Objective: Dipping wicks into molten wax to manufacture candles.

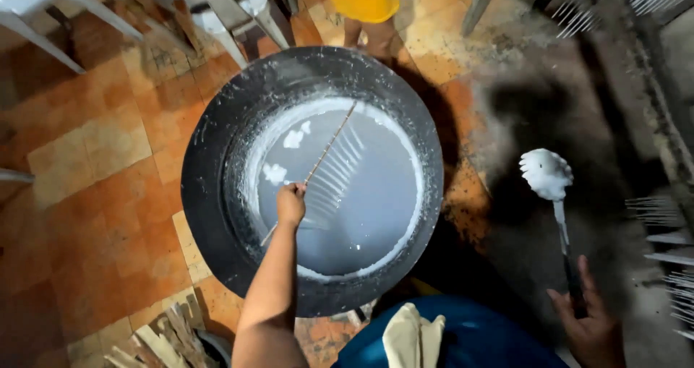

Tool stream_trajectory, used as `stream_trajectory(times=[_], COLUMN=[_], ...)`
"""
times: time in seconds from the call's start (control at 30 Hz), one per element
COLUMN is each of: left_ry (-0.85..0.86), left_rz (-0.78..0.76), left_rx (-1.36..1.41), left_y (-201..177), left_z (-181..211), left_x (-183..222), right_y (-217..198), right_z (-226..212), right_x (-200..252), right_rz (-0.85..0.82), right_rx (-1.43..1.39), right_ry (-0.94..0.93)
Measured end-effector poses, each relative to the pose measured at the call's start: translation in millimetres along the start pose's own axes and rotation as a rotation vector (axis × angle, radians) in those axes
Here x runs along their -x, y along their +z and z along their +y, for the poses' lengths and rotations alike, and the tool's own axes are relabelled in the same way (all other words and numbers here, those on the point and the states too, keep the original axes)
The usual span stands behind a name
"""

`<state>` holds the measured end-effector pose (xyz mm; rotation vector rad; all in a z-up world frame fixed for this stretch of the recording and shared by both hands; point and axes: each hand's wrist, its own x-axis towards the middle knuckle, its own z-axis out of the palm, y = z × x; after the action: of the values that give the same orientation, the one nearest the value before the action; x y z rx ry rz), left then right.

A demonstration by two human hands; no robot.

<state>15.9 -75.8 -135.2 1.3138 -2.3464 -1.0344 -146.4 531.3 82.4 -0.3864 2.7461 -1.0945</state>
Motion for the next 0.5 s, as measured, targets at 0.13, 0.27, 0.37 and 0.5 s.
stream_trajectory(times=[0.13, 0.27, 0.37, 0.5], left_ry=[0.135, 0.162, 0.276, 0.422], left_rz=[0.056, 0.134, 0.229, 0.272], left_rx=[-0.115, -0.320, -0.423, -0.418], left_y=[-43, -101, -153, -227], left_z=[35, 85, 123, 190], left_x=[11, 27, 32, 54], right_y=[1, -13, -27, -45], right_z=[34, 61, 70, 68], right_x=[24, 48, 76, 118], right_rz=[0.104, 0.180, 0.249, 0.347], right_rx=[-0.045, -0.134, -0.144, -0.262], right_ry=[0.037, -0.021, 0.052, 0.141])
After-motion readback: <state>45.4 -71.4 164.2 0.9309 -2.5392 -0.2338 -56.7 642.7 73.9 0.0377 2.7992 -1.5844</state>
